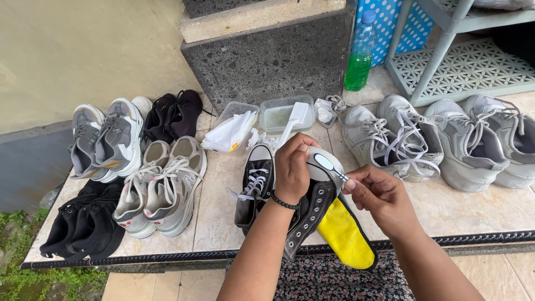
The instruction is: Cleaning the white rubber edges of sneakers using a toothbrush and cleaning solution
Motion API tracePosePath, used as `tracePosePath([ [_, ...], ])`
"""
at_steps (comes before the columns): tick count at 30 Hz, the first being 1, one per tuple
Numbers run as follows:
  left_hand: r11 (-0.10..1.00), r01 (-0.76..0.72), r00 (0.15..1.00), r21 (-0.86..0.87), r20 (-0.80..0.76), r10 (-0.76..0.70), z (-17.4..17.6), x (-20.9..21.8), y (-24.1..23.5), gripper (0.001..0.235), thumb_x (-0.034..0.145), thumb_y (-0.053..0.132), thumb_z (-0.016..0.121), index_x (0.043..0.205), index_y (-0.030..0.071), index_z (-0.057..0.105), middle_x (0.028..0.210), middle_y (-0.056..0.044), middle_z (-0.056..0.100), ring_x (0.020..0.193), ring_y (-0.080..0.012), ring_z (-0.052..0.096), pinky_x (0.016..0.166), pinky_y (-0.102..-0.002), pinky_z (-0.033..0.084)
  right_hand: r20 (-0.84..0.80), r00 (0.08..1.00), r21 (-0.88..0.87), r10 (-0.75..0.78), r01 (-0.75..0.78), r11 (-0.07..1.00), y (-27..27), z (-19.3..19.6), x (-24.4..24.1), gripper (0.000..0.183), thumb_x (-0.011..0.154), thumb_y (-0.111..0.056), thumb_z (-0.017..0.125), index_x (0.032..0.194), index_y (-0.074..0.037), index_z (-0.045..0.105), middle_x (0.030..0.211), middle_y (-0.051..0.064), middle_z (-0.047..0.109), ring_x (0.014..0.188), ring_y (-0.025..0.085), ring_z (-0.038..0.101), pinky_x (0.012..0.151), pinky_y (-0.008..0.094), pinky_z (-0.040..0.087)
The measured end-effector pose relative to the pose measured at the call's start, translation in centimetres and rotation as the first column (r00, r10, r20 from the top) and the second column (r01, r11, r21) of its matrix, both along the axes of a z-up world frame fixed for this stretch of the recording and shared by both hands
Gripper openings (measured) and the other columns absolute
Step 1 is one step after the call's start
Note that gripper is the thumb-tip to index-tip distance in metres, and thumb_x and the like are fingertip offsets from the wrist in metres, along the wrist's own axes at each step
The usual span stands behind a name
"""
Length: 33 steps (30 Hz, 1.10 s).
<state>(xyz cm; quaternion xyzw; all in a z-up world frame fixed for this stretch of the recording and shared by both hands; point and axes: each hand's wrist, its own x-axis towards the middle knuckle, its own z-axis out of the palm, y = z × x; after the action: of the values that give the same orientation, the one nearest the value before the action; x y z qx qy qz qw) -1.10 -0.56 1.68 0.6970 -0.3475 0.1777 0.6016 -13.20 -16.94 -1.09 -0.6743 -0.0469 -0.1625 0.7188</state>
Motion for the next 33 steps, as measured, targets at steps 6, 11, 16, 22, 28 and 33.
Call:
tracePosePath([
  [6,0.998,0.024,0.998,-0.066,-0.061,-0.028,-0.7,1.2,0.6,0.036,0.097,0.024,0.032,0.086,0.007,0.062,0.073,-0.003,0.060,0.058,-0.0122,0.041,0.055,-0.031,0.032,-0.116,0.992,0.050,-0.054,0.060,0.997,-2.5,-3.5,-1.9,0.013,0.096,-0.013,0.069,0.089,-0.003,0.072,0.072,0.006,0.069,0.051,0.012,0.049,0.048,0.026,0.037],
  [11,0.998,0.024,0.998,-0.064,-0.060,-0.028,-0.5,1.1,0.5,0.038,0.097,0.027,0.032,0.085,0.007,0.061,0.072,-0.004,0.059,0.062,-0.0142,0.046,0.059,-0.032,0.035,-0.101,0.993,0.166,-0.063,0.079,0.983,-1.4,-3.5,-2.4,0.008,0.095,-0.008,0.068,0.095,-0.001,0.071,0.076,0.010,0.072,0.054,0.013,0.050,0.047,0.026,0.040],
  [16,0.999,0.023,0.999,0.033,0.037,-0.025,0.4,-0.1,-0.7,0.041,0.099,0.029,0.030,0.084,0.008,0.061,0.067,-0.002,0.057,0.062,-0.0171,0.051,0.058,-0.034,0.038,0.017,1.000,0.062,-0.008,0.007,0.998,0.3,-0.4,-0.7,0.009,0.096,-0.012,0.068,0.095,-0.003,0.071,0.077,0.004,0.071,0.057,0.009,0.054,0.050,0.022,0.046],
  [22,1.000,0.004,1.000,0.011,-0.003,-0.004,-0.2,0.6,-0.3,0.039,0.098,0.028,0.031,0.084,0.008,0.062,0.059,-0.001,0.047,0.054,-0.0150,0.042,0.054,-0.034,0.032,-0.038,0.999,0.111,-0.025,0.029,0.993,-0.3,-2.6,-0.7,0.009,0.094,-0.010,0.070,0.096,-0.002,0.072,0.075,0.007,0.073,0.053,0.011,0.052,0.048,0.024,0.042],
  [28,0.999,0.035,0.999,-0.003,-0.039,-0.035,-0.3,1.3,-0.7,0.037,0.096,0.024,0.032,0.082,0.007,0.062,0.059,0.000,0.045,0.054,-0.0119,0.037,0.053,-0.031,0.030,-0.047,0.998,0.180,-0.036,0.044,0.983,-0.7,-5.0,-0.4,0.009,0.094,-0.009,0.070,0.095,-0.001,0.074,0.075,0.009,0.072,0.055,0.013,0.054,0.048,0.025,0.045],
  [33,0.997,0.070,0.992,-0.019,-0.099,-0.072,-0.4,1.9,-0.3,0.037,0.097,0.028,0.033,0.081,0.008,0.060,0.060,0.001,0.042,0.056,-0.0118,0.035,0.055,-0.032,0.028,-0.047,0.999,0.195,-0.002,0.011,0.981,-1.2,-8.8,0.6,0.008,0.093,-0.006,0.071,0.096,0.000,0.074,0.077,0.008,0.072,0.061,0.014,0.059,0.057,0.027,0.050],
])
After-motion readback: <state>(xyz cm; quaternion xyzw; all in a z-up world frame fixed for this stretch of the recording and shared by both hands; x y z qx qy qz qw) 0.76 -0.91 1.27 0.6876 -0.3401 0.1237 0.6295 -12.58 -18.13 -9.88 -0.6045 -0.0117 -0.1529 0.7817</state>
